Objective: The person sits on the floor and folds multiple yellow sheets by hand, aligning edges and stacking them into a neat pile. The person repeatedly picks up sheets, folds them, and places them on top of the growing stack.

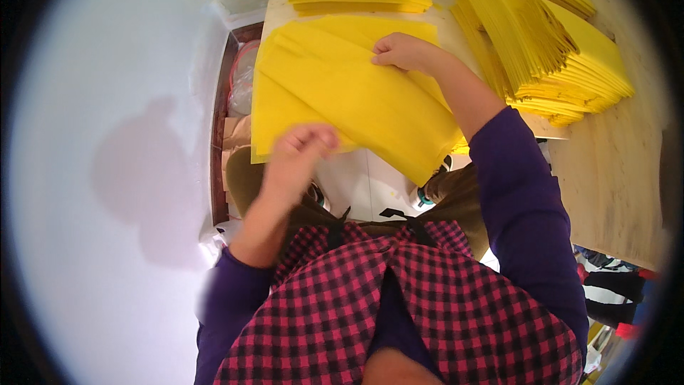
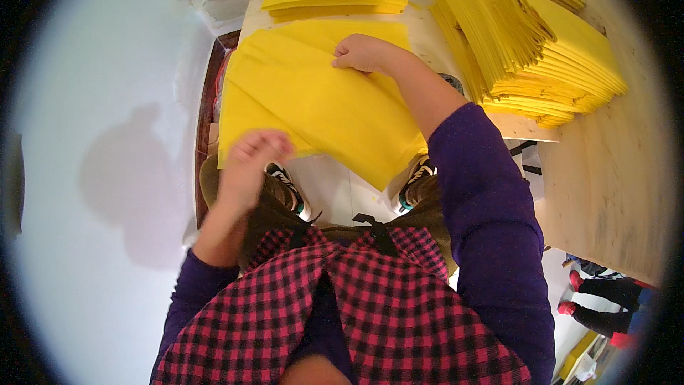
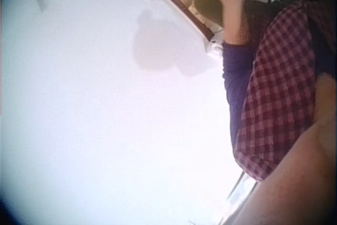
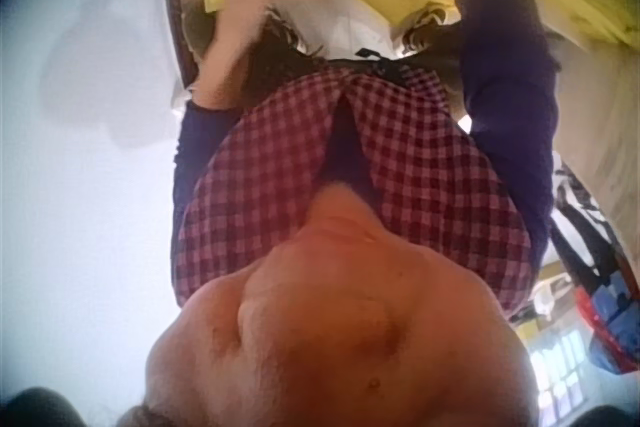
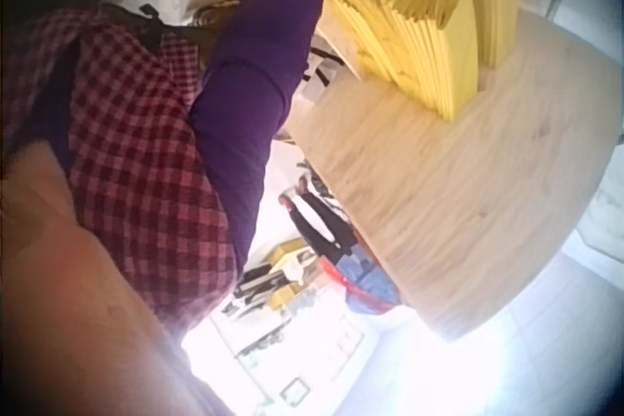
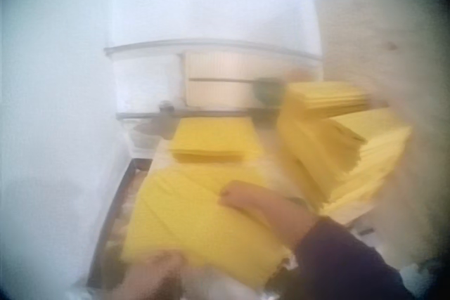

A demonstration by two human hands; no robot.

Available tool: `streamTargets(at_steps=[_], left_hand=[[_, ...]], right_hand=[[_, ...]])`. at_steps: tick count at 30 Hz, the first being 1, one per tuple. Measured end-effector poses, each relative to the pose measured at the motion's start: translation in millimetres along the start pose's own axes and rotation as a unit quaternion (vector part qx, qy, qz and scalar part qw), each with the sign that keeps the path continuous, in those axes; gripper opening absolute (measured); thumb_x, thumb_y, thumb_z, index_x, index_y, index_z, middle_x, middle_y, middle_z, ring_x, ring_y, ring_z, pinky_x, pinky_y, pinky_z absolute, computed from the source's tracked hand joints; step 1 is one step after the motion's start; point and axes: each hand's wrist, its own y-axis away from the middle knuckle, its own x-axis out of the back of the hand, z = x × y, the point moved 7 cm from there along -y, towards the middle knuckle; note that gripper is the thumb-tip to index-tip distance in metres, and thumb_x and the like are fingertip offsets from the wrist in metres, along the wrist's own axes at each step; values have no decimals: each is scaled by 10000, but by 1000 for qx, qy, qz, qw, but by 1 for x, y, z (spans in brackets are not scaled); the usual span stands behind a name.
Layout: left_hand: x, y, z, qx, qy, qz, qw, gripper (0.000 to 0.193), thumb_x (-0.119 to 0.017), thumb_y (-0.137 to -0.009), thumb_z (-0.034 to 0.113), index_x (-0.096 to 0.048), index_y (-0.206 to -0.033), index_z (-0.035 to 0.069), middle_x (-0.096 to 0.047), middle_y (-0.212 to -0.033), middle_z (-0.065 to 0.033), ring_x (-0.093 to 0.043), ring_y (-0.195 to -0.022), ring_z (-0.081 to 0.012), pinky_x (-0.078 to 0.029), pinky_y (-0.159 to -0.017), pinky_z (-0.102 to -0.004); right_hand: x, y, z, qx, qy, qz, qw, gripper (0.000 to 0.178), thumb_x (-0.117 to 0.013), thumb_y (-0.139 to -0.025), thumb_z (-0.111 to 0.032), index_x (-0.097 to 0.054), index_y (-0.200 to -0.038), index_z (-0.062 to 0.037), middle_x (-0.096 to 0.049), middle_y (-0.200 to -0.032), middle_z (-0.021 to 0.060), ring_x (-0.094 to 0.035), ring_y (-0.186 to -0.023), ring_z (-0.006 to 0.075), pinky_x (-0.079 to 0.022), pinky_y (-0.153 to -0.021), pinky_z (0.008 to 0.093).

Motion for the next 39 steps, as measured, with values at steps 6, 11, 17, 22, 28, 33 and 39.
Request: streamTargets(at_steps=[6, 11, 17, 22, 28, 33, 39], left_hand=[[54, -110, 84, -256, -370, 44, 892, 328, -511, -935, 190, -544, -1223, 36, -554, -1251, -109, -485, -1200, -238, -357, -1021, -368], [10, -149, 45, -263, -666, -48, 696, 579, -386, -955, 437, -349, -1401, 72, -292, -1483, -141, -229, -1388, -301, -174, -1113, -503], [21, -146, 19, -209, -653, -27, 727, 593, -387, -949, 454, -352, -1402, 75, -296, -1484, -132, -236, -1386, -304, -177, -1117, -491], [21, -142, 26, -192, -653, -34, 732, 576, -384, -951, 446, -364, -1399, 85, -302, -1481, -132, -251, -1383, -289, -181, -1117, -488], [3, -149, 40, -174, -709, -35, 682, 541, -389, -960, 412, -383, -1389, 82, -320, -1469, -136, -260, -1378, -287, -194, -1115, -482], [-28, -161, 29, -210, -660, -58, 719, 568, -357, -967, 420, -358, -1398, 51, -297, -1479, -149, -243, -1387, -279, -188, -1123, -456], [7, -171, 5, -118, -654, -23, 747, 660, -326, -956, 480, -262, -1438, 33, -223, -1513, -141, -193, -1409, -240, -158, -1136, -430]], right_hand=[[-5, 4, -1, 35, -27, 37, 998, 157, -611, -836, -186, -600, -819, -30, -533, -666, 33, -487, -549, 129, -408, -491, 299], [-7, 11, -6, 13, 26, 57, 998, 308, -621, -837, -228, -620, -1049, -5, -657, -886, 82, -604, -809, 182, -483, -739, 305], [-26, 47, -38, 161, 198, 230, 939, 549, -606, -855, -332, -490, -1270, 9, -520, -1265, 215, -494, -1189, 307, -395, -992, 383], [-54, 52, -36, 130, 308, 189, 923, 729, -496, -888, -477, -306, -1405, 1, -255, -1489, 168, -237, -1381, 288, -213, -1121, 394], [-65, 54, -37, 134, 336, 171, 916, 759, -434, -901, -526, -250, -1434, -18, -208, -1513, 151, -158, -1413, 266, -151, -1141, 412], [-72, 51, -35, 124, 359, 156, 912, 785, -404, -901, -556, -213, -1451, -29, -193, -1523, 130, -145, -1419, 244, -124, -1147, 406], [-78, 50, -30, 139, 332, 154, 920, 797, -402, -897, -566, -192, -1462, -44, -173, -1532, 116, -130, -1423, 224, -110, -1148, 405]])
